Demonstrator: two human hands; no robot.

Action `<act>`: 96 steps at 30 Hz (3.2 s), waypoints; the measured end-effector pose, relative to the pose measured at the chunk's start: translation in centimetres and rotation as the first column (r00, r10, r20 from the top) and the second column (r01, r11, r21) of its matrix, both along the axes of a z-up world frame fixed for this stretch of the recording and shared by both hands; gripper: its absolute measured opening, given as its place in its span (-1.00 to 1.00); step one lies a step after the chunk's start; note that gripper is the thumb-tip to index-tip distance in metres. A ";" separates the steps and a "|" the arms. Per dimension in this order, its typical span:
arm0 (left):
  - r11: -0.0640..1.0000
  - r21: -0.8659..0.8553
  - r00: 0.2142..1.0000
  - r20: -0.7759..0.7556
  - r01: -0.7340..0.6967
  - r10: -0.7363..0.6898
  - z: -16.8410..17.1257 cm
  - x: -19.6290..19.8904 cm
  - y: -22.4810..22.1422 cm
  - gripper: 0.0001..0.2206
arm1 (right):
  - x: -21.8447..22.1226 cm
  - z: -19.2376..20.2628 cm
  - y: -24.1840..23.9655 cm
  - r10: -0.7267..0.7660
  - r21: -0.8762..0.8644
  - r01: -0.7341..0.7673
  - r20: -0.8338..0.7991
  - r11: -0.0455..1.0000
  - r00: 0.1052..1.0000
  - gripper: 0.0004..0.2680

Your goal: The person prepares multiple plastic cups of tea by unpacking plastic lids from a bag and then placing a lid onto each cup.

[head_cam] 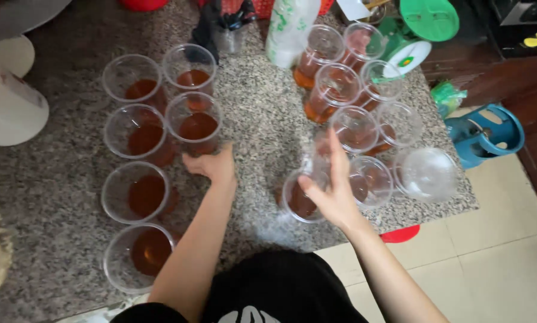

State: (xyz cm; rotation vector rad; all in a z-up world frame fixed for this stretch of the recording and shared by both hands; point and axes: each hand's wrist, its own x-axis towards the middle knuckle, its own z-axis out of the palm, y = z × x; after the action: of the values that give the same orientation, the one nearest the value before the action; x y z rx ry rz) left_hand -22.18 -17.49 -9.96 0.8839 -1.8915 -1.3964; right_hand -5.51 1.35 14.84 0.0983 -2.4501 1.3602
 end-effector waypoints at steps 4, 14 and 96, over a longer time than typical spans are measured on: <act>0.967 0.137 0.967 -0.174 0.213 -0.188 10.3 1.1 -2.9 0.12 | -4.8 -1.4 -4.1 0.138 0.035 -0.136 -0.051 0.990 0.989 -0.20; 0.966 -0.063 0.900 -0.352 0.251 -0.257 9.6 0.6 -2.2 0.03 | -14.5 -1.7 -9.2 0.269 0.148 -0.322 0.295 0.935 0.917 -0.07; 0.611 -0.406 0.635 -0.092 0.679 -0.767 21.0 7.8 10.6 -0.21 | 9.6 -2.5 27.5 -0.864 0.277 0.819 0.198 0.503 0.464 -0.76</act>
State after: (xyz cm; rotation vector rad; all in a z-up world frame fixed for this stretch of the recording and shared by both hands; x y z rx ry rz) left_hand -14.35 -6.88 11.04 -0.3209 -2.2851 -1.4400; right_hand 4.07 28.82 12.32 -1.2552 -2.2209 0.7356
